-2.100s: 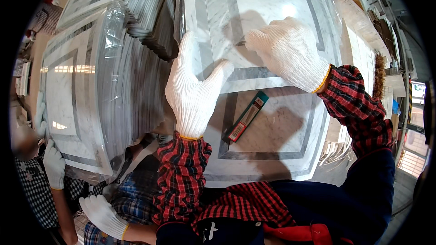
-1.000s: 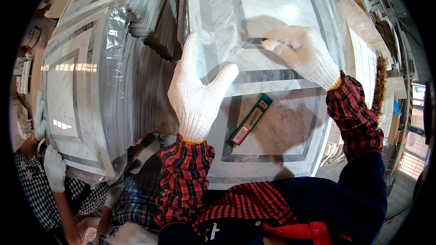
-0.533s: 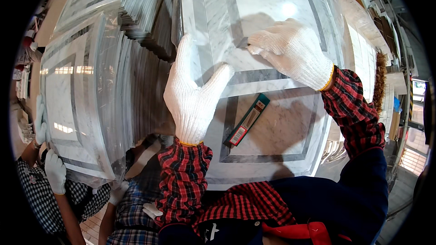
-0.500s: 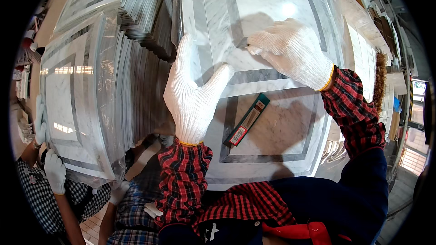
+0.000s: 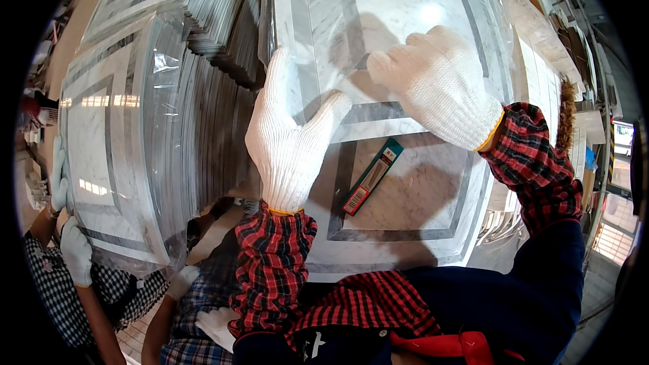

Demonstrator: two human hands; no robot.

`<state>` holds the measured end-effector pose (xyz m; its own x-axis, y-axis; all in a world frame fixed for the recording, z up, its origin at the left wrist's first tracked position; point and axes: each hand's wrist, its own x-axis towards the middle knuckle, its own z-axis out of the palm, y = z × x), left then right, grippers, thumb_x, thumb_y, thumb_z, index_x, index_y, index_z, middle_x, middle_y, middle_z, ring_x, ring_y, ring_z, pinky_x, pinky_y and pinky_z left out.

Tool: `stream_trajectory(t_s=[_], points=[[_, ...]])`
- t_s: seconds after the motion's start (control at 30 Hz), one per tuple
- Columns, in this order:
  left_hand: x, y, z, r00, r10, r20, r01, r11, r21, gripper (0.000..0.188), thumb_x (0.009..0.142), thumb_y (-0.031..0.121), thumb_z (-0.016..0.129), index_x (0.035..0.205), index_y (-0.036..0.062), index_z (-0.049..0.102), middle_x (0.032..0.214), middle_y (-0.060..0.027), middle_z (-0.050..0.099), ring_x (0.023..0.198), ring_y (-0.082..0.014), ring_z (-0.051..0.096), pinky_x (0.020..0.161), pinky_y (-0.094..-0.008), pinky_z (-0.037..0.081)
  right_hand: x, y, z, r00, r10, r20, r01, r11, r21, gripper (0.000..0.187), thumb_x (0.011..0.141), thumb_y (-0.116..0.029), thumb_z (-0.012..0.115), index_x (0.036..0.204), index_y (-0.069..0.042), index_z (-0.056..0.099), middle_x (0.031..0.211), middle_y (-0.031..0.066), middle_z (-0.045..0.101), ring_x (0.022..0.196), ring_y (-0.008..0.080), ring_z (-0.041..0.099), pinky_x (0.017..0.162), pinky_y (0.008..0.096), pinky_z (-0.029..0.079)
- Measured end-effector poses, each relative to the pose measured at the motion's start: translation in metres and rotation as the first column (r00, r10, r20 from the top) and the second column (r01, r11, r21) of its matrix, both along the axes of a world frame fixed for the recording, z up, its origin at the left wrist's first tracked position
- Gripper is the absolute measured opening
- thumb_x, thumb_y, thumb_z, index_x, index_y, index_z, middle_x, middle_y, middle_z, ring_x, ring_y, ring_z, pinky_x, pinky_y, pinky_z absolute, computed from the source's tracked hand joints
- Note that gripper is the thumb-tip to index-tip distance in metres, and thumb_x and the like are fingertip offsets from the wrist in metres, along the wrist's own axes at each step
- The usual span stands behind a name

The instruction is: The person uses a utility knife to cut the plastic wrap on a stack of large, flat, marble-patterned tiles. They carefully slice along the edges and across the surface of the tiles to remove the protective film.

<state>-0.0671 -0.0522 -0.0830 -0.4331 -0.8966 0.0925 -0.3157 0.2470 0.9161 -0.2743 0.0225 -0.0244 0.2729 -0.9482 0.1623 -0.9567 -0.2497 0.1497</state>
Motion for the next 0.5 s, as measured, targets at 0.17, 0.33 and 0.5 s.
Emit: stream_trajectory(t_s=[0.17, 0.33, 0.5], points=[[0.000, 0.000, -0.002, 1.000, -0.023, -0.017, 0.024, 0.998, 0.065, 0.082, 0.080, 0.027, 0.089, 0.149, 0.0021, 0.053, 0.131, -0.0203, 0.068, 0.120, -0.0290, 0.067, 0.102, -0.0385, 0.053, -0.003, -0.006, 0.000, 0.997, 0.077, -0.015, -0.077, 0.997, -0.019, 0.022, 0.074, -0.009, 0.075, 0.094, -0.012, 0.068, 0.072, 0.0031, 0.064, 0.068, 0.0213, 0.063, 0.066, 0.0379, 0.048], [0.001, 0.001, -0.005, 1.000, -0.013, -0.017, 0.013, 0.999, 0.031, 0.082, 0.079, 0.030, 0.089, 0.148, 0.0034, 0.053, 0.127, -0.0170, 0.069, 0.116, -0.0290, 0.069, 0.100, -0.0387, 0.054, 0.004, -0.008, 0.015, 0.998, -0.012, -0.068, 0.025, 0.983, 0.183, 0.026, 0.075, -0.007, 0.074, 0.099, -0.012, 0.069, 0.076, 0.0036, 0.066, 0.072, 0.0230, 0.065, 0.070, 0.0390, 0.050], [-0.001, 0.001, 0.009, 0.999, -0.038, 0.028, 0.035, 0.995, 0.097, 0.079, 0.080, 0.022, 0.088, 0.149, 0.0030, 0.053, 0.132, -0.0144, 0.067, 0.121, -0.0257, 0.064, 0.104, -0.0380, 0.050, -0.011, -0.002, -0.009, 0.994, -0.009, 0.109, 0.009, 1.000, -0.002, 0.010, 0.080, -0.013, 0.071, 0.089, -0.013, 0.068, 0.074, 0.0045, 0.068, 0.066, 0.0268, 0.067, 0.064, 0.0397, 0.052]])
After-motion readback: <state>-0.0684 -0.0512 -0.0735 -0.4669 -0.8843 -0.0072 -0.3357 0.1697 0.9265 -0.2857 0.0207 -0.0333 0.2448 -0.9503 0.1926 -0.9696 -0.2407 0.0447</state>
